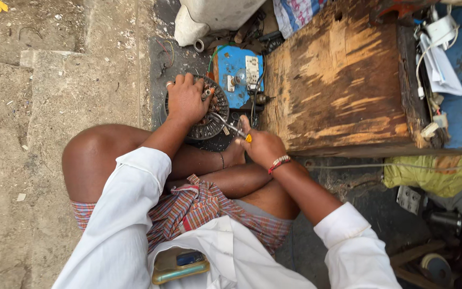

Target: The person sits on the ground holding a motor armature with copper windings and uses pliers to grip and pull wire out of the assembly, working around the rotor by hand and repositioning it between pulls.

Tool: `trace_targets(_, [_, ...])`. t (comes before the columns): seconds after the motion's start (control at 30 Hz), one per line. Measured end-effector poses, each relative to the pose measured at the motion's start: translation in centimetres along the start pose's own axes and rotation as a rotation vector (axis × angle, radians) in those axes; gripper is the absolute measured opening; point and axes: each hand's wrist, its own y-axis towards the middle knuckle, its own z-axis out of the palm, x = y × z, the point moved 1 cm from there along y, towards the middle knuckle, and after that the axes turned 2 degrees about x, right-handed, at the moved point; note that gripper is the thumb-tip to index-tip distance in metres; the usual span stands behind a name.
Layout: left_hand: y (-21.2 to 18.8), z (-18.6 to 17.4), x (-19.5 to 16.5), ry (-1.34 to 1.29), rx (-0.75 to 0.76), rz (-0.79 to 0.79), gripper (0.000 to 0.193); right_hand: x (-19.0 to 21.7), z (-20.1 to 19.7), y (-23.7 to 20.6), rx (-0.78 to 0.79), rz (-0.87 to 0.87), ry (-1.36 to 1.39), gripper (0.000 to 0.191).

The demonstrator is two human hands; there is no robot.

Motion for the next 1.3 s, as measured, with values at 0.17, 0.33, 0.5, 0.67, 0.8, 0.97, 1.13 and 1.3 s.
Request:
trace_targets(0.17, [0.0, -0.2, 0.1, -0.007, -0.017, -0.017, 0.052, 0.5, -2.5, 1.4, 0.111, -0.035, -0.157, 0.051])
trace_targets(0.33, [0.1, -0.3, 0.6, 0.012, 0.056, -0.033, 0.057, 1.7, -5.1, 2.9, 0.294, -0.006, -0.274, 0.049])
trace_targets(0.5, [0.2, -0.4, 0.9, 0.013, 0.096, -0.03, 0.064, 3.4, -7.9, 5.0, 0.433, -0.027, -0.448, 0.052])
trace_targets(0.67, [0.2, -0.5, 1.0, -0.028, 0.1, -0.04, 0.067, 5.5, -10.2, 7.2, 0.505, -0.039, -0.58, 0.048])
trace_targets(0.8, [0.2, -0.4, 1.1, -0.046, 0.091, -0.029, 0.068, 7.5, -11.5, 9.7, 0.593, -0.049, -0.715, 0.039])
trace_targets(0.97, [0.2, -0.4, 1.2, -0.056, 0.043, -0.023, 0.064, 10.0, -11.9, 12.8, 0.622, -0.169, -0.926, 0.03])
trace_targets(1.13, [0.2, -0.4, 1.3, -0.08, 0.029, -0.023, 0.064, 11.8, -11.3, 15.3, 0.665, -0.22, -1.037, 0.038])
trace_targets(1.3, [0.0, -0.3, 1.3, -0.083, 0.011, -0.014, 0.06, 14.5, -10.6, 17.2, 0.718, -0.226, -1.093, 0.046])
